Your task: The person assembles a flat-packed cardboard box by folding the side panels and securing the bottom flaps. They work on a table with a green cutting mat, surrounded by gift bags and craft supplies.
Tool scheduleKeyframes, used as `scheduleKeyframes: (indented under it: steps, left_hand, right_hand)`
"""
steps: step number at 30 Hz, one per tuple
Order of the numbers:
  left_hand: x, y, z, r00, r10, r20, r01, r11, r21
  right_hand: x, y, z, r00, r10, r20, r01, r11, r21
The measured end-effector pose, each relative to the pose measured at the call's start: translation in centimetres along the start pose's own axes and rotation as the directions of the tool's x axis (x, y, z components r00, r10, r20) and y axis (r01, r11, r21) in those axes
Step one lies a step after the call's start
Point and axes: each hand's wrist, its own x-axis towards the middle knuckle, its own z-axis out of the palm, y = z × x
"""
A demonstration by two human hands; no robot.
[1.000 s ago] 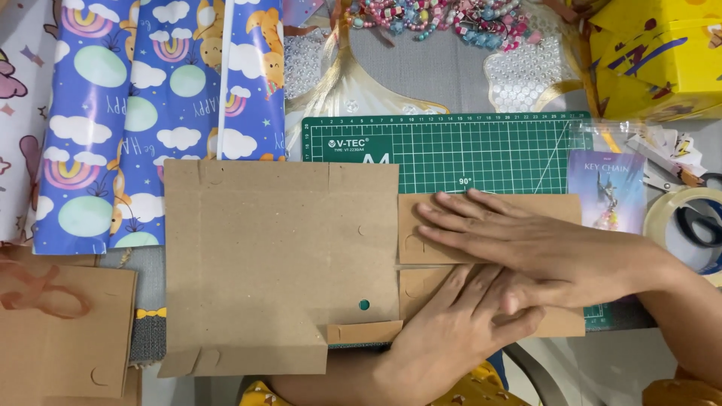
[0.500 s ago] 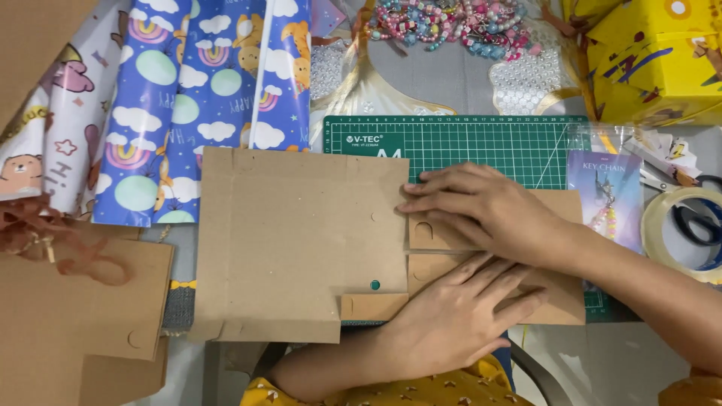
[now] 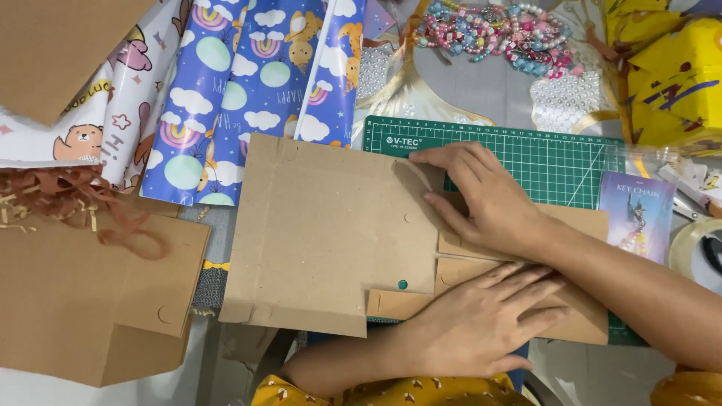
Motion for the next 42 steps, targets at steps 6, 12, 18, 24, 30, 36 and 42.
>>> scheduleKeyframes:
  steps: [6, 12, 18, 24, 30, 36, 42]
  left_hand:
    - [0.0, 0.2, -0.1, 1.000, -0.002, 0.024, 0.001, 0.999, 0.036]
    - [-1.4, 2.2, -0.7, 0.973, 0.051, -0.223, -0.081, 0.988, -0.128]
    - [-5.2, 3.6, -7.8, 0.984, 0.090, -0.151, -0.124, 0.966, -0.227]
    - [-5.9, -3.4, -11.6, 0.839, -0.442, -0.318, 0.538, 0.581, 0.611]
    - [-6.7, -7.9, -10.6, 0.803, -0.515, -0.300, 0.551, 0.449, 0.704]
    - [-6.2, -5.0, -12.6, 0.835, -0.393, -0.386, 0.541, 0.449, 0.711]
    - [-7.6, -3.3, -10.7, 0.753, -0.564, -0.340, 0.653, 0.572, 0.496]
  right_hand:
    - [-1.0, -0.1, -0.1, 0.991, 0.133, 0.001, -0.127, 0.941, 0.314]
    - [-1.3, -0.5, 0.1, 0.993, -0.120, -0.004, 0.120, 0.987, 0.105]
    - [-0.8, -1.0, 0.1, 0.967, -0.255, -0.022, 0.254, 0.967, -0.028]
    - [-0.4, -1.6, -0.4, 0.958, -0.283, -0.049, 0.280, 0.957, -0.073]
    - [-0.4, -1.4, -0.3, 0.958, -0.282, -0.045, 0.277, 0.956, -0.094]
    - [-0.7, -1.2, -0.2, 0.958, -0.285, -0.028, 0.282, 0.955, -0.090]
    - [-0.6, -1.3, -0.1, 0.964, -0.264, -0.029, 0.261, 0.962, -0.081]
